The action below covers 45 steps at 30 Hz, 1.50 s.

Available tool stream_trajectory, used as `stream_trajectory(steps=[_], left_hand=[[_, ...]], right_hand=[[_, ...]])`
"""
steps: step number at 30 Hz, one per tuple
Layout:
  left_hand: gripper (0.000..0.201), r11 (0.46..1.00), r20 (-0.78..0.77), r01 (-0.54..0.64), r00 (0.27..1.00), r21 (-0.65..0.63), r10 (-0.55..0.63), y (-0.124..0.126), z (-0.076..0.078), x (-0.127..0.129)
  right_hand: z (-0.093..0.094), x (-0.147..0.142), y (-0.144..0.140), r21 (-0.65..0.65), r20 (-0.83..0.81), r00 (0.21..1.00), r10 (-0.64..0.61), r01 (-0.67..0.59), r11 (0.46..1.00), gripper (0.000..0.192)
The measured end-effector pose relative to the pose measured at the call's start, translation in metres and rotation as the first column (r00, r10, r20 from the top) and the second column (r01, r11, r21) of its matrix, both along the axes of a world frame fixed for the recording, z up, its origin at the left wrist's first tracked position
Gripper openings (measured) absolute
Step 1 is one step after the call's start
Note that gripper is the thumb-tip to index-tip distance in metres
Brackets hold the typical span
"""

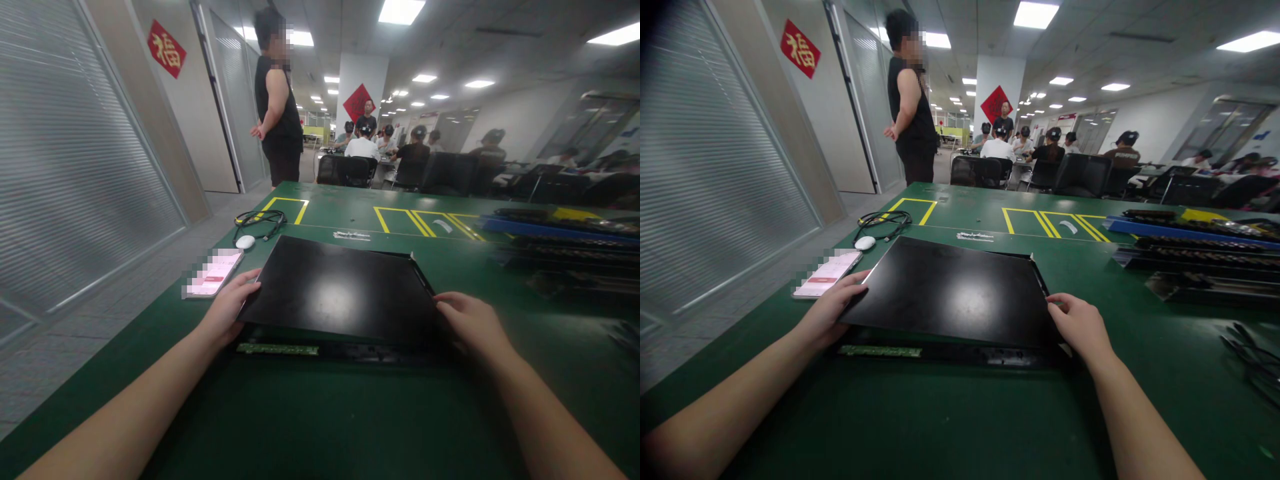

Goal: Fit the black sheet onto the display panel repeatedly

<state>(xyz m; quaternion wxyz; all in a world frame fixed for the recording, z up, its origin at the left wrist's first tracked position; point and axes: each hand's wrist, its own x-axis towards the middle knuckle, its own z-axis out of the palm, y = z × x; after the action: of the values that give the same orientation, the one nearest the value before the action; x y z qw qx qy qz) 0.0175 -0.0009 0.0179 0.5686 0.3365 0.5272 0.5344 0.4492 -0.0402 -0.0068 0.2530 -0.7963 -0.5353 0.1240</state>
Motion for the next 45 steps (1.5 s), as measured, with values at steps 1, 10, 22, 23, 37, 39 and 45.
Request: stream_trajectory(steps=[1, 10, 22, 23, 37, 39, 45], left_hand=[[0.04, 1.0, -0.003, 0.002, 1.0, -0.001, -0.002, 0.0, 0.0, 0.0], [0.047, 1.0, 0.001, 0.017, 1.0, -0.004, -0.017, 0.0, -0.001, -0.002], [0.051, 1.0, 0.001, 0.025, 1.0, -0.004, -0.025, 0.0, -0.003, -0.002], [0.051, 1.0, -0.005, 0.026, 1.0, -0.008, -0.026, 0.0, -0.003, -0.002], [0.05, 0.998, -0.014, 0.032, 0.999, -0.052, -0.033, -0.001, 0.0, 0.0], [0.05, 0.999, -0.019, 0.031, 0.999, -0.042, -0.031, -0.001, -0.001, 0.0], [0.052, 0.999, -0.014, 0.047, 0.999, -0.019, -0.047, -0.002, 0.0, -0.001]], right_hand=[[0.0, 0.0, 0.0, 0.001, 0.006, 1.0, -0.001, 0.001, 1.0, 0.033], [0.003, 0.0, -0.002, 0.029, -0.055, 0.998, -0.016, 0.017, 0.999, 0.032], [-0.012, 0.012, 0.008, -0.099, 0.082, 0.993, 0.081, -0.073, 0.992, 0.039], [-0.012, 0.011, 0.009, -0.116, 0.103, 0.99, 0.099, -0.087, 0.989, 0.041], [-0.026, 0.021, 0.012, -0.086, -0.283, 0.955, 0.091, -0.12, 0.989, 0.042], [-0.028, 0.023, 0.012, -0.071, -0.283, 0.955, 0.092, -0.117, 0.991, 0.042], [-0.028, 0.023, 0.012, -0.062, -0.292, 0.953, 0.075, -0.097, 0.993, 0.041]])
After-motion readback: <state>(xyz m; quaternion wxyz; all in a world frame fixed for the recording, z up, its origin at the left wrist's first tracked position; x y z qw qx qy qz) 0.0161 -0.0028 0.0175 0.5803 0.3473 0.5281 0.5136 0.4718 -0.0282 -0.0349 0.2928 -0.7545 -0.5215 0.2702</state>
